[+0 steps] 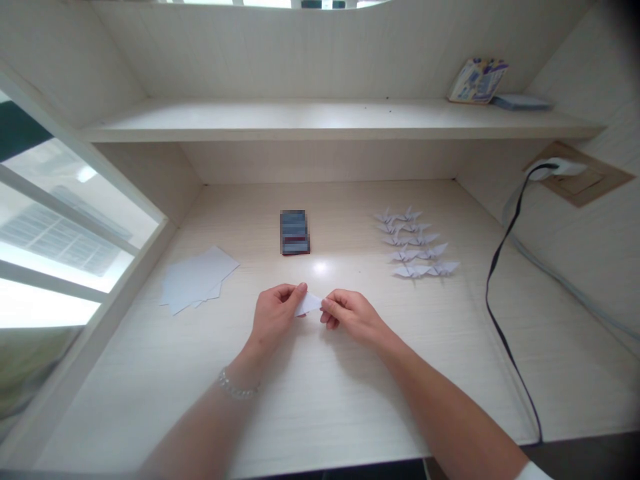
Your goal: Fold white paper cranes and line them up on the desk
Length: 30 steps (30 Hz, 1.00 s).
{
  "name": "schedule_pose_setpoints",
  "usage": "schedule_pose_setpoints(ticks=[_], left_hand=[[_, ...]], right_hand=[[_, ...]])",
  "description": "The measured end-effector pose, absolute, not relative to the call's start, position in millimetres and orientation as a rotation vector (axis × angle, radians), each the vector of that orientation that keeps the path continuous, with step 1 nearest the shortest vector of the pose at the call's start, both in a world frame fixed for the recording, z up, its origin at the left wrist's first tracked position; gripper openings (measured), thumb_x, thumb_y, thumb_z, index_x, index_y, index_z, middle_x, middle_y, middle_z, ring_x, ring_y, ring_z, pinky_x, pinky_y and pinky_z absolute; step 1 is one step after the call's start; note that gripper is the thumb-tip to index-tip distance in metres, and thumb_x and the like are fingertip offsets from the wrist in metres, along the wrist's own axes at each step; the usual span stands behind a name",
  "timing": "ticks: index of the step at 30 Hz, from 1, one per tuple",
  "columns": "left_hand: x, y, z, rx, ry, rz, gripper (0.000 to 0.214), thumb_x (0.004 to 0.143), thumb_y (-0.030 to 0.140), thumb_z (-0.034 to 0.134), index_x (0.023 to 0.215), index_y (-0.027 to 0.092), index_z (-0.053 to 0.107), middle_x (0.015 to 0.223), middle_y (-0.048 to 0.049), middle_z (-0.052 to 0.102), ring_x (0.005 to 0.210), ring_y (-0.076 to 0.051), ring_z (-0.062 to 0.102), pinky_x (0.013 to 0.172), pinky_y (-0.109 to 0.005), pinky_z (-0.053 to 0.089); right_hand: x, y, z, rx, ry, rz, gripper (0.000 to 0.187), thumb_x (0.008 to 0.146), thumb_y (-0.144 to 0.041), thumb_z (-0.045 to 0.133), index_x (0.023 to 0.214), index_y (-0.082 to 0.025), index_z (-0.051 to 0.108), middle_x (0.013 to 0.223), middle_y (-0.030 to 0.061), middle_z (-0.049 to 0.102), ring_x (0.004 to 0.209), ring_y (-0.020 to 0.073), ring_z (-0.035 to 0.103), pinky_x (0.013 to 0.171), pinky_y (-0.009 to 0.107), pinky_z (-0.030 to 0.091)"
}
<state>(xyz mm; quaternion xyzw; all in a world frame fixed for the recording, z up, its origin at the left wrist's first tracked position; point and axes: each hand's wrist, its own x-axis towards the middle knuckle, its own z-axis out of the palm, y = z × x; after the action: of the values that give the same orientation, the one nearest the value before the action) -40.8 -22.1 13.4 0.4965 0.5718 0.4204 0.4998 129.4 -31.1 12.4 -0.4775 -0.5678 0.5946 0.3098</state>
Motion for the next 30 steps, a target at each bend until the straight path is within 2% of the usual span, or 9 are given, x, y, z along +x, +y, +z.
schedule_pose_setpoints(ticks=[3,10,18,23,30], left_hand=[[-41.7,-22.3,11.8,1.242,1.39,1.003,0.037,0.072,0.049,0.058,0.068,0.013,0.066,0.06,-0.0023,0.062,0.055,-0.013,0.053,0.049,-0.021,0.039],[-40.7,-24.1,5.1,1.371,1.397,0.92,0.036,0.075,0.047,0.054,0.07,0.012,0.065,0.063,-0.0025,0.062,0.058,-0.012,0.051,0.052,-0.021,0.036],[-37.7,-26.0,6.8,1.334,1.315,0.909,0.032,0.075,0.044,0.056,0.07,0.013,0.066,0.067,-0.0026,0.063,0.062,-0.013,0.051,0.056,-0.021,0.038],[-37.6,-24.8,8.0,1.219,1.229,0.919,0.03,0.075,0.041,0.058,0.073,0.013,0.067,0.071,-0.0039,0.064,0.064,-0.013,0.053,0.059,-0.022,0.04],[-39.6,-22.9,11.0,1.163,1.224,0.932,0.023,0.072,0.036,0.063,0.074,0.013,0.066,0.07,-0.0037,0.063,0.063,-0.012,0.052,0.059,-0.022,0.04]], right_hand=[[130.1,-29.5,11.5,-1.229,-1.429,1.672,0.026,0.083,-0.037,0.049,0.072,-0.015,0.057,0.068,0.0041,0.063,0.055,0.0108,0.056,0.055,0.023,0.045],[126.9,-30.1,9.9,-1.282,-1.528,1.517,0.025,0.081,-0.039,0.051,0.07,-0.016,0.056,0.065,0.0023,0.063,0.054,0.0109,0.056,0.053,0.022,0.043],[126.8,-29.2,8.2,-1.246,-1.436,1.625,0.022,0.08,-0.035,0.053,0.069,-0.016,0.053,0.063,0.0013,0.061,0.053,0.0109,0.055,0.053,0.022,0.042],[126.5,-30.5,14.0,-1.25,-1.515,1.489,0.019,0.082,-0.03,0.051,0.07,-0.016,0.056,0.058,-0.0012,0.056,0.054,0.0103,0.053,0.054,0.021,0.039],[128.3,-31.9,14.9,-1.291,-1.597,1.358,0.017,0.082,-0.029,0.049,0.074,-0.017,0.058,0.063,-0.0003,0.058,0.06,0.0118,0.055,0.057,0.023,0.041]])
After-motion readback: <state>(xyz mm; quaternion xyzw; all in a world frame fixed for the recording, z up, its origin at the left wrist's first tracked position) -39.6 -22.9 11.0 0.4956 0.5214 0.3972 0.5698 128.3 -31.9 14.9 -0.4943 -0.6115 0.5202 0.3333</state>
